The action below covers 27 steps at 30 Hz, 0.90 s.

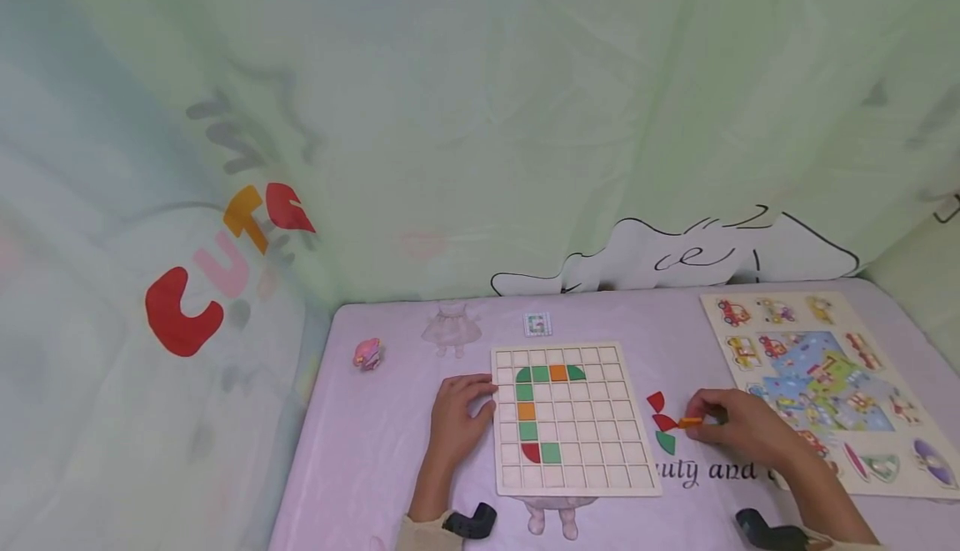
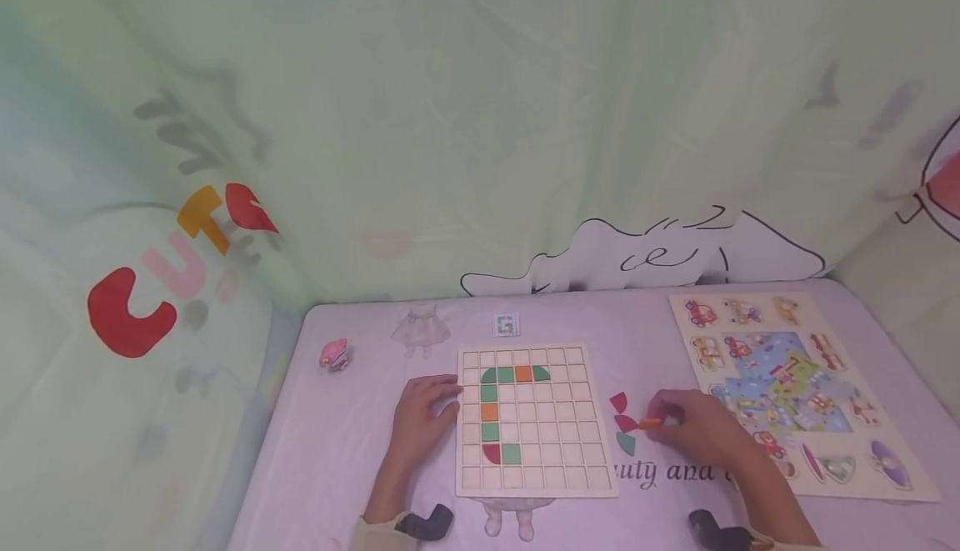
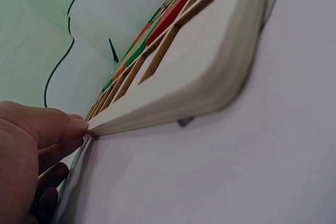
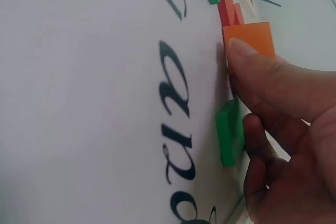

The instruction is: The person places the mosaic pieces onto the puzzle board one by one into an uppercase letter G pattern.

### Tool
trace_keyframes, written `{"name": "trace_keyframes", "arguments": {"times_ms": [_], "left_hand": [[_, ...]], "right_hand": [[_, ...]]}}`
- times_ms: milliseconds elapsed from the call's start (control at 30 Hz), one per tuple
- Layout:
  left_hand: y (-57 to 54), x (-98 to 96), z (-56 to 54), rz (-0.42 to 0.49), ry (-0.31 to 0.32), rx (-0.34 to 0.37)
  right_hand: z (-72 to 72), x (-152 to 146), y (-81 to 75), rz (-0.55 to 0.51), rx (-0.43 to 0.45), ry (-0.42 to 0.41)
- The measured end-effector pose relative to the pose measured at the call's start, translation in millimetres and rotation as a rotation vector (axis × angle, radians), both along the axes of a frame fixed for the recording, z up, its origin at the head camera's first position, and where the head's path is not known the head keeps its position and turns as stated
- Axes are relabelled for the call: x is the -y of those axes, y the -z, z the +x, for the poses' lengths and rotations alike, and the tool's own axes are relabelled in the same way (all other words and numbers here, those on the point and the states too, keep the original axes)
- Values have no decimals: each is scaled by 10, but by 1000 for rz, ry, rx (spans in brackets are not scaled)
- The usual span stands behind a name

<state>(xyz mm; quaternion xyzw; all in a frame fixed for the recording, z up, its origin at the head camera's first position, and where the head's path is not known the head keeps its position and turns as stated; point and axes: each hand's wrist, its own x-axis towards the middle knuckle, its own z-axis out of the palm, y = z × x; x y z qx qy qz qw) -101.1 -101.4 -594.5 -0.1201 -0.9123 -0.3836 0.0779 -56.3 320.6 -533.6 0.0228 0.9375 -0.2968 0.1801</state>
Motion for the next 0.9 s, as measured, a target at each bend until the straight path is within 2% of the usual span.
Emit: {"name": "trace_keyframes", "arguments": {"times_ms": [300, 433, 567, 900], "left_hand": [[5, -2, -5, -21, 2, -19], [-10, 0, 3, -18, 1, -9], [-22, 5, 5, -11, 4, -1], [-10, -4, 8, -7, -6, 11]], "right_hand": [[61, 118, -52, 15, -134, 40], [56, 207, -83, -15, -178, 65], [39, 323, -91, -68, -180, 61], [10, 792, -78, -202, -137, -21]]}}
